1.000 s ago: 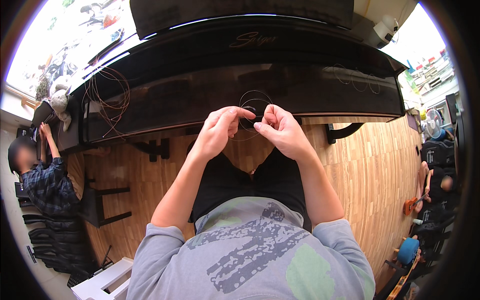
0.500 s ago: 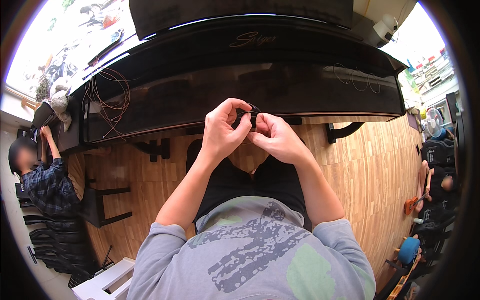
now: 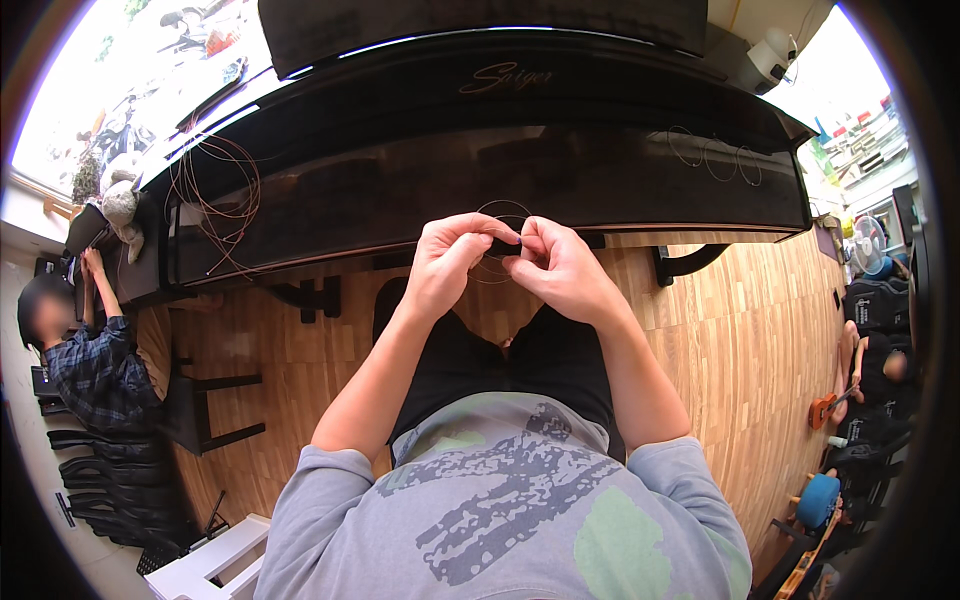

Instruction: The person shapes thin metal wire by hand into circular loops and small hooks. They repeatedly bend and twist the wire, forming multiple loops and placing them on the piano surface.

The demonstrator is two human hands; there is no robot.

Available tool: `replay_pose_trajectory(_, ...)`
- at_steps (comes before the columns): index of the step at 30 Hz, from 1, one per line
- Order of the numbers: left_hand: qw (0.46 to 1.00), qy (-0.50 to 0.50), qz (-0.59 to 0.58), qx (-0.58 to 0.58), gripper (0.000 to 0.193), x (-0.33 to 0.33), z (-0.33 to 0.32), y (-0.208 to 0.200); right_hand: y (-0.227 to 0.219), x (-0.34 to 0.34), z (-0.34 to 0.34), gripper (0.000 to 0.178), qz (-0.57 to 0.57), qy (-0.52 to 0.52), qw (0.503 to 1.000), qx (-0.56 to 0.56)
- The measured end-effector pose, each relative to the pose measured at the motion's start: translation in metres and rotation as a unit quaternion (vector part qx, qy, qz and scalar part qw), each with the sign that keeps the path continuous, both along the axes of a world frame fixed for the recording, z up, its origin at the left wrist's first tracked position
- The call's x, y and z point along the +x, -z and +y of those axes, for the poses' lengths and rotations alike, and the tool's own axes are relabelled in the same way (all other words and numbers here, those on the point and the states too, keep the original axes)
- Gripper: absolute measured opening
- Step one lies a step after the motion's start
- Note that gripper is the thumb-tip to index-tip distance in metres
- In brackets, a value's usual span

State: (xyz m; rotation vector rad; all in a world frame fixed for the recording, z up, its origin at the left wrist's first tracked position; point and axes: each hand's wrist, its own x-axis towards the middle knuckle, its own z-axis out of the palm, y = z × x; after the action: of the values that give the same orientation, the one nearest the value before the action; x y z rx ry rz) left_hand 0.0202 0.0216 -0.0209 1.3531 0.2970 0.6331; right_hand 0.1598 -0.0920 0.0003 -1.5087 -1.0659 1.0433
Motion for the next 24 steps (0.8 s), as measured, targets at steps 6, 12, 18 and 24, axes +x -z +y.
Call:
replay_pose_trajectory(6,0.996,-0.028,-0.060,-0.057,0.022,0.006,-0.006,0.006,0.005,-0.003,0.001,0.020,-0.005,-0.020,1.000,-0.023)
replay_pose_trajectory(12,0.989,-0.129,-0.074,0.002,0.018,0.015,-0.017,0.007,0.002,-0.010,0.002,0.033,-0.041,-0.010,0.999,-0.029)
replay_pose_trajectory(18,0.979,-0.195,-0.055,0.003,0.010,0.018,-0.016,0.007,-0.003,-0.011,0.000,0.035,-0.091,-0.007,0.995,-0.046)
replay_pose_trajectory(24,0.979,-0.163,-0.001,0.123,0.014,0.012,-0.014,0.007,-0.004,-0.007,0.000,0.039,-0.107,-0.002,0.993,-0.047)
